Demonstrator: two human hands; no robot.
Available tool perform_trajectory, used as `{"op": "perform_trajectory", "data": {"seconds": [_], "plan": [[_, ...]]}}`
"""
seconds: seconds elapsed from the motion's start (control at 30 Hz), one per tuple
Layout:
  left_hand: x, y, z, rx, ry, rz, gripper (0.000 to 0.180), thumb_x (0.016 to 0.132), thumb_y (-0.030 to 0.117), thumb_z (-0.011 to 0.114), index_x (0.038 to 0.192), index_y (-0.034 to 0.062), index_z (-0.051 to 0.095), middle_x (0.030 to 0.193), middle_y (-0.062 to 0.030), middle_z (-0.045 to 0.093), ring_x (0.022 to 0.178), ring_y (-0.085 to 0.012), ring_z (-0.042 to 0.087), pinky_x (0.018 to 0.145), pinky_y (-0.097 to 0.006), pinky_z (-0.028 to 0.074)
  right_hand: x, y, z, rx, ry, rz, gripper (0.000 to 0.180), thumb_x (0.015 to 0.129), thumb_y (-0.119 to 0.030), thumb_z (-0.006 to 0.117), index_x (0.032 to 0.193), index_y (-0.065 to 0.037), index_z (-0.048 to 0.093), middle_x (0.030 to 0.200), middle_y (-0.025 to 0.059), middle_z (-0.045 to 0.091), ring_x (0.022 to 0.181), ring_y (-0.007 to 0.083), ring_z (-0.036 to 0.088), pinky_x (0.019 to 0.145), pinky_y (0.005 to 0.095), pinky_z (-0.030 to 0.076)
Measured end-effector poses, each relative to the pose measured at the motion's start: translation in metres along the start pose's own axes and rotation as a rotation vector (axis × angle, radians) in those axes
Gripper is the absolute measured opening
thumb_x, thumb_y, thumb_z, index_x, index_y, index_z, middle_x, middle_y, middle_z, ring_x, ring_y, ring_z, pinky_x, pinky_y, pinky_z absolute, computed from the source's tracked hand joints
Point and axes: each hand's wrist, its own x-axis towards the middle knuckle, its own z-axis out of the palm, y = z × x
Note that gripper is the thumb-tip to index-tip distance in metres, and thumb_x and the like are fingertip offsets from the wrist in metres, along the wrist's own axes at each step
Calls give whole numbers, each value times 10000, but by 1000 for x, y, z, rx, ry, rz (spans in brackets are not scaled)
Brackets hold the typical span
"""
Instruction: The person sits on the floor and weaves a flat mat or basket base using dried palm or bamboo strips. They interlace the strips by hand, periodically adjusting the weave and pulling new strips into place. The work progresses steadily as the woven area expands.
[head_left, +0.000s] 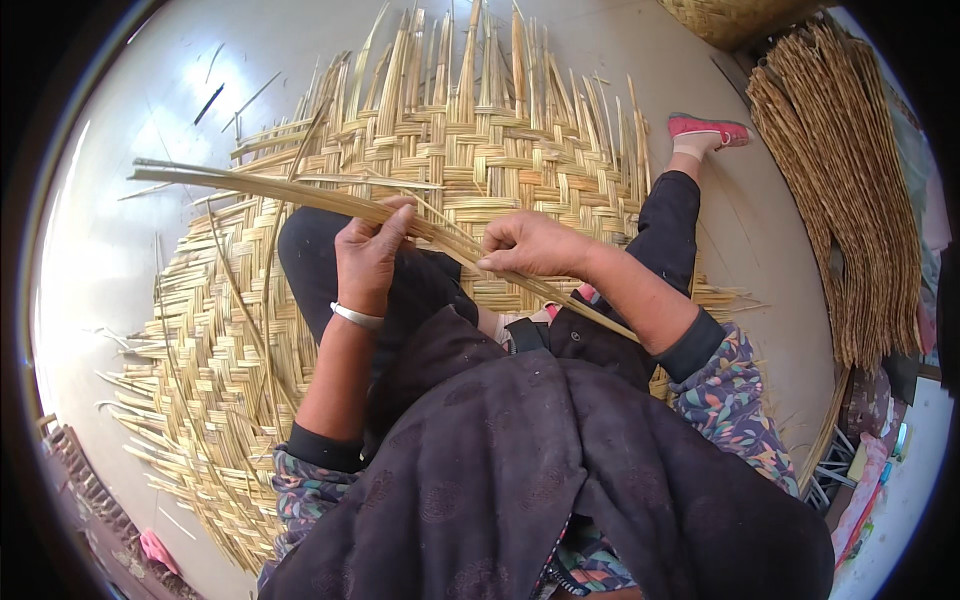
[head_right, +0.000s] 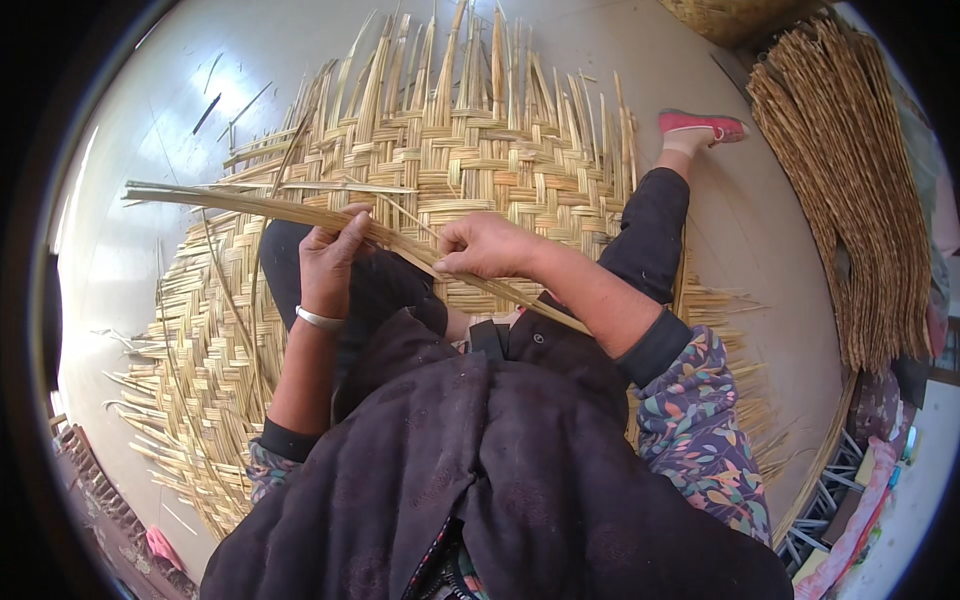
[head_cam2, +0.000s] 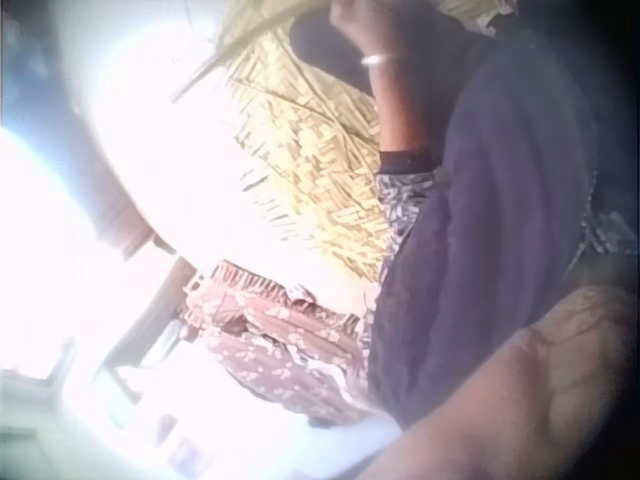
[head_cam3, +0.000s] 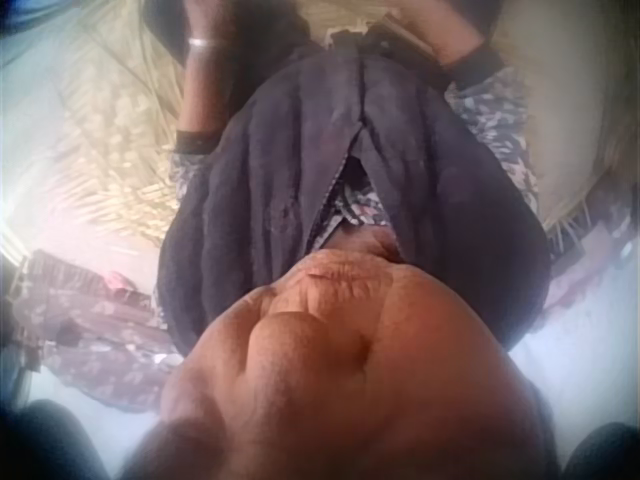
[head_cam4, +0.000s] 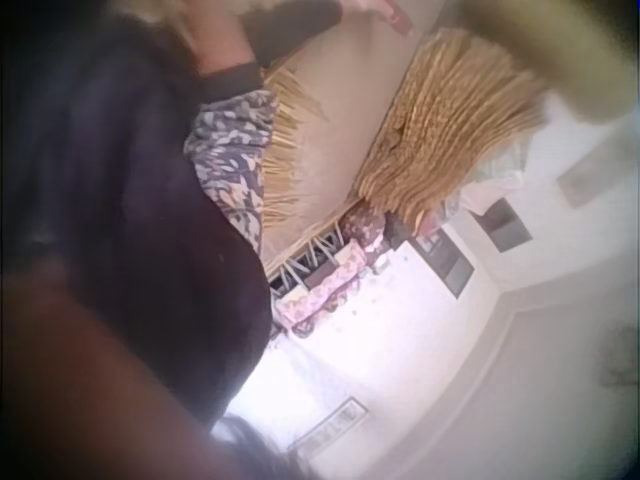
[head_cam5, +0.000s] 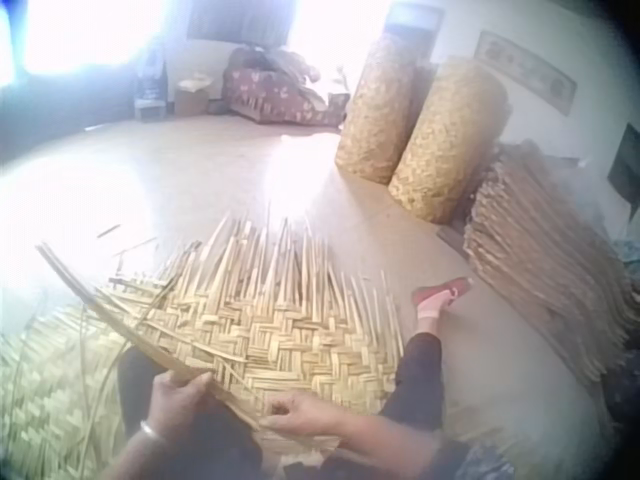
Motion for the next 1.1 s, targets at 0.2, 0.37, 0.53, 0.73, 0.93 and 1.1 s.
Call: {"op": "perform_trajectory", "data": {"seconds": [0.2, 0.37, 0.53, 0.73, 0.93, 1.1], "plan": [[5, -8, 1, -214, 96, -202, 249, 846, 160, 645, 1052, 22, 620, 879, -41, 646, 759, -116, 624, 614, -212, 510, 3, 21, -32, -272, -43, 173, 246, 790, -283, 677, 759, -48, 609, 644, 22, 582, 630, 101, 535, 586, 289, 429], [20, -19, 6, -394, 214, -274, 231, 862, 149, 621, 1067, 46, 601, 885, -31, 639, 765, -127, 630, 631, -223, 523, 17, -2, -66, -605, 62, 19, 275, 835, -339, 597, 844, -66, 630, 657, 67, 579, 640, 168, 550, 635, 323, 443], [37, -22, 9, -435, 122, -278, 209, 871, 140, 605, 1064, 58, 597, 887, -20, 635, 758, -112, 623, 651, -231, 530, 37, -6, -64, 5, -52, 37, 237, 843, -285, 613, 848, -50, 637, 703, 30, 597, 659, 123, 539, 618, 278, 441], [47, -35, -3, -425, 24, -283, 220, 879, 139, 588, 1088, 69, 581, 912, -27, 639, 797, -126, 626, 676, -252, 538, 54, 24, -52, 525, -145, 131, 122, 822, -169, 661, 848, -54, 628, 723, -35, 580, 653, 49, 514, 590, 207, 423], [55, -34, -1, -393, 10, -290, 242, 853, 128, 626, 1078, 44, 595, 901, -47, 645, 755, -120, 628, 669, -250, 543, 65, 46, -50, 698, -163, 131, 107, 819, -137, 662, 875, -60, 614, 761, -28, 599, 657, 46, 537, 596, 196, 436], [58, -29, 3, -389, -75, -293, 229, 855, 121, 620, 1066, 35, 599, 917, -67, 648, 806, -139, 631, 682, -250, 542, 58, 36, -49, 853, -196, 148, 129, 797, -181, 690, 858, -86, 628, 709, -35, 590, 596, 48, 520, 537, 186, 410]]}}
